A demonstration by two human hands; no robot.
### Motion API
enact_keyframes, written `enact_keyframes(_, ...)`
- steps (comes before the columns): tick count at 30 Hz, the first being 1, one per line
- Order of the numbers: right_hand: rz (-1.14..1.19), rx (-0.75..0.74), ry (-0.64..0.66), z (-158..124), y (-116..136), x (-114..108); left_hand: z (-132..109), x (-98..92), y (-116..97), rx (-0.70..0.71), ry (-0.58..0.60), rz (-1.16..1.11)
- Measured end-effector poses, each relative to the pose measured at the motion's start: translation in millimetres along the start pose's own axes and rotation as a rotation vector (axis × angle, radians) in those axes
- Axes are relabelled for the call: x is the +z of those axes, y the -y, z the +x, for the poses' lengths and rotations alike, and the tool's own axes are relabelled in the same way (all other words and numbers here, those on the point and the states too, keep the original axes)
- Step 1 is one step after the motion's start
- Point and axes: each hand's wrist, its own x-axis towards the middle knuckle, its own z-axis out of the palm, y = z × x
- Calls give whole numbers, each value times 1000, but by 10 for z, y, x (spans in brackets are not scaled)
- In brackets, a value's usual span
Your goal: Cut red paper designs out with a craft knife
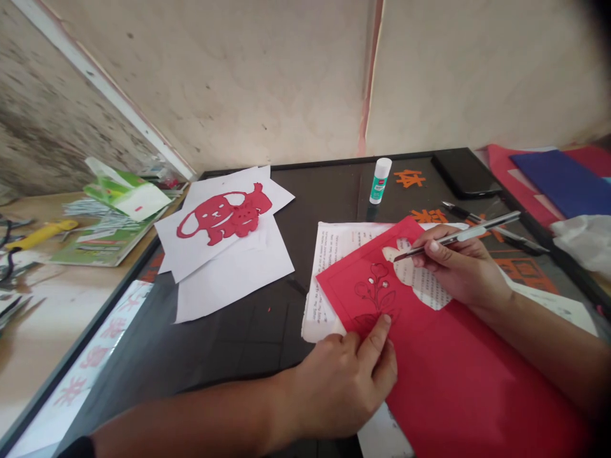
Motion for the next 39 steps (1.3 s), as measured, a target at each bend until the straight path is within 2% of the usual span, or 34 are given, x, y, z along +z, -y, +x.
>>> enact_keyframes(9,-20,35,63,-22,-23,-31,-16,10,-1,8,16,25)
enact_keyframes(12,-86,78,165,-40,-28,-37,-10,15,-4,5,2,25)
enact_keyframes(16,-300,97,344,-47,-27,-20,0,10,-2,1,-1,34)
enact_keyframes(19,-366,121,411,-41,-46,-16,2,4,-1,2,-1,32)
enact_keyframes(23,-373,168,430,-35,-69,-29,7,-7,-1,-1,-13,25)
enact_keyframes(31,-413,163,486,-44,-45,-25,22,-15,6,7,-21,5)
enact_keyframes(39,-407,187,508,-71,-80,-58,27,-45,21,1,12,-13)
